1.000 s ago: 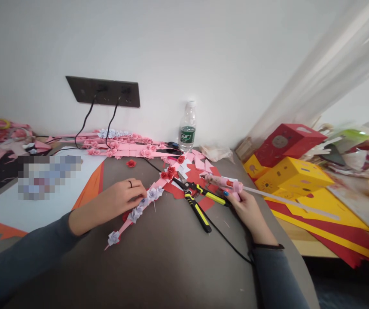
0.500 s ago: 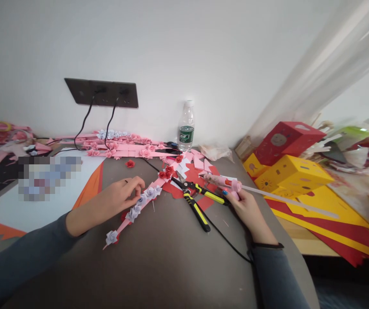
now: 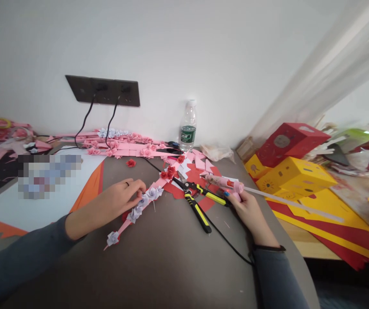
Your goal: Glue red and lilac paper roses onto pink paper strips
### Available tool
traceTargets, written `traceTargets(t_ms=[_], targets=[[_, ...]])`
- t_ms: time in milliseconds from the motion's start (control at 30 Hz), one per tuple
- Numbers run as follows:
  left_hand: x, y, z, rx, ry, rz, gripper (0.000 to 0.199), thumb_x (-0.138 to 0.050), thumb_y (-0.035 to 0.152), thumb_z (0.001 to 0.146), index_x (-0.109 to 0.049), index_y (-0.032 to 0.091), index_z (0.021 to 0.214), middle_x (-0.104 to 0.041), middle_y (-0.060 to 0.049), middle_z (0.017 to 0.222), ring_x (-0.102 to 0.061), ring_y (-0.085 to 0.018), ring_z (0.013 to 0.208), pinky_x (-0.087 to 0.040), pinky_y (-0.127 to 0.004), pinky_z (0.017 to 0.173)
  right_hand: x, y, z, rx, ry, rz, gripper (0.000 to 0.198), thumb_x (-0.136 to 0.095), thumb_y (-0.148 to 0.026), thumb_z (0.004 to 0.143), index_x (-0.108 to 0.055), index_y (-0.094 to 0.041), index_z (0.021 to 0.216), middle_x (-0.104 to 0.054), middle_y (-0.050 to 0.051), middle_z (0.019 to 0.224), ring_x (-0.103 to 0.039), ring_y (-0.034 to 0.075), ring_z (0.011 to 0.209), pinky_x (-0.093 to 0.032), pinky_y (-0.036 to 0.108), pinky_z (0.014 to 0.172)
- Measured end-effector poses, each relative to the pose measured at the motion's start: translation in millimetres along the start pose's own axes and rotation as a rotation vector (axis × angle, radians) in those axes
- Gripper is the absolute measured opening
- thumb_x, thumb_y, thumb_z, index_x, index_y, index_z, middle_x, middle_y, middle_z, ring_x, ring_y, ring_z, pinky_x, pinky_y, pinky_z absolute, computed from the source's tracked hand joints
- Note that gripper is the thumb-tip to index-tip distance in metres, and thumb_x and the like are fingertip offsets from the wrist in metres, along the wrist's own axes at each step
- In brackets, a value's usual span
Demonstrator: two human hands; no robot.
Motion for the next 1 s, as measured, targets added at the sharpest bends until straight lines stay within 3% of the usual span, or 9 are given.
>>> traceTargets(t_ms=[133, 367, 600, 700, 900, 1000], targets=[[10, 3, 1, -0.032, -0.024, -0.035, 0.012, -0.049, 0.011, 0.097, -0.053, 0.019, 0.090, -0.059, -0.002, 0.084, -0.058, -0.018, 0.078, -0.043, -0.028, 0.065, 1, -2, 0, 0.005, 0.002, -0.018, 0.041, -0.057, -0.059, 0.073, -0.069, -0.019, 0.073, -0.053, 0.002, 0.057, -0.051, 0.021, 0.057, -0.048, 0.034, 0.055], [23, -10, -4, 0.130, 0.004, -0.226, 0.012, -0.051, 0.018, 0.097, -0.060, 0.024, 0.102, -0.067, -0.002, 0.100, -0.063, -0.018, 0.090, -0.048, -0.028, 0.076, 1, -2, 0, 0.004, -0.010, 0.000, 0.032, -0.058, -0.052, 0.073, -0.066, -0.021, 0.068, -0.050, 0.002, 0.052, -0.051, 0.022, 0.056, -0.047, 0.034, 0.055], [25, -37, -5, 0.251, 0.039, -0.314, 0.014, -0.053, 0.025, 0.092, -0.065, 0.023, 0.099, -0.073, -0.001, 0.099, -0.063, -0.016, 0.079, -0.048, -0.028, 0.073, 1, -4, -1, 0.011, -0.017, -0.013, 0.035, -0.057, -0.054, 0.075, -0.062, -0.022, 0.064, -0.047, 0.000, 0.051, -0.042, 0.017, 0.049, -0.041, 0.032, 0.048], [20, -41, -12, 0.295, -0.062, -0.341, 0.016, -0.053, 0.030, 0.092, -0.067, 0.023, 0.096, -0.073, -0.001, 0.096, -0.062, -0.016, 0.079, -0.045, -0.027, 0.070, 2, -3, -1, 0.008, -0.022, -0.017, 0.034, -0.057, -0.053, 0.075, -0.060, -0.022, 0.061, -0.043, -0.001, 0.049, -0.039, 0.016, 0.047, -0.038, 0.032, 0.046], [10, -33, -31, 0.415, -0.403, -0.423, 0.034, -0.054, 0.048, 0.093, -0.067, 0.021, 0.076, -0.065, 0.001, 0.072, -0.057, -0.015, 0.064, -0.036, -0.025, 0.056, 2, -6, -1, 0.014, 0.006, -0.002, 0.031, -0.057, -0.053, 0.072, -0.060, -0.023, 0.064, -0.045, 0.000, 0.050, -0.040, 0.018, 0.050, -0.038, 0.032, 0.047], [8, -30, -34, 0.458, -0.454, -0.480, 0.033, -0.060, 0.050, 0.090, -0.068, 0.021, 0.077, -0.064, 0.001, 0.069, -0.056, -0.015, 0.062, -0.034, -0.025, 0.054, 2, -8, -2, 0.005, 0.000, 0.006, 0.033, -0.057, -0.055, 0.071, -0.059, -0.023, 0.064, -0.046, 0.000, 0.052, -0.041, 0.017, 0.051, -0.037, 0.031, 0.047]])
Point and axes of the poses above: each hand's wrist, its own z-axis towards the middle knuckle, its own x-axis out of the back of the hand, y = z × x, the point moved 1 cm from there along z, towards the middle knuckle
